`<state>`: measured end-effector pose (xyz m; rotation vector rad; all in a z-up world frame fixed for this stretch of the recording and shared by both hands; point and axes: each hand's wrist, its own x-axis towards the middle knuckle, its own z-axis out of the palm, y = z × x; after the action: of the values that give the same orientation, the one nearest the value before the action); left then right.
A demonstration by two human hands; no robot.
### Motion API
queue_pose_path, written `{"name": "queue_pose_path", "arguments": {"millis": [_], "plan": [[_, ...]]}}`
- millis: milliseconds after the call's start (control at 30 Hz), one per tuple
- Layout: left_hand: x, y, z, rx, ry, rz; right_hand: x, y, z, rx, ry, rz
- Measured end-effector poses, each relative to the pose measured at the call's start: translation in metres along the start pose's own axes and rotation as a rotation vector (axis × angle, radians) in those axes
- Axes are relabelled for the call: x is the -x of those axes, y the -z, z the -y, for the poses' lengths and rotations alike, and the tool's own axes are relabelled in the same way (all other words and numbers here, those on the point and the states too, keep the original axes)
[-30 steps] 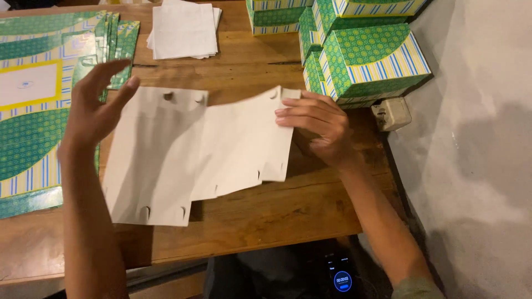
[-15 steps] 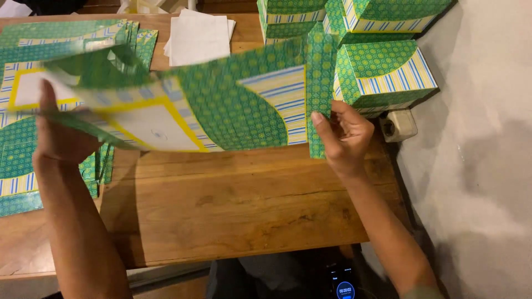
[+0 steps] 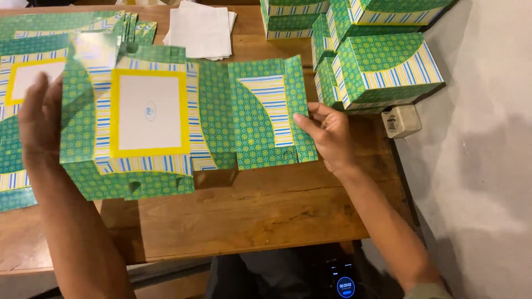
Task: The person folds flat cardboard pieces into small boxes by creasing along pre-scored lines and tucking flaps into slots. They handle multiple flat pieces, fold each into a box shape, and place finished boxes in a stack on the right side of the table.
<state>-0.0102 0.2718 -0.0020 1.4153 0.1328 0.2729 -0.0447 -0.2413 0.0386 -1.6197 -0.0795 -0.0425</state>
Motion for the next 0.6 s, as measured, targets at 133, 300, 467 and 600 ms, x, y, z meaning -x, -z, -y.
{"name": "queue_pose_path", "arguments": {"millis": [133,300,467,600], "plan": [[0.042,-0.083,-0.069,-0.308,0.121,0.134,-0.008,0.003,-0.017,0.155,-0.009,-0.007],[0.035,-0.085,-0.056,-0.814,0.043,0.161,-0.017,0.013,-0.036,0.470,-0.010,0.039],[0.030,-0.120,-0.029,-0.980,-0.343,0.248,-0.012,0.013,-0.035,0.604,-0.030,0.138],[0.042,-0.172,0.017,-0.862,-0.710,0.489,-0.009,0.012,-0.029,0.706,0.051,0.101]]}}
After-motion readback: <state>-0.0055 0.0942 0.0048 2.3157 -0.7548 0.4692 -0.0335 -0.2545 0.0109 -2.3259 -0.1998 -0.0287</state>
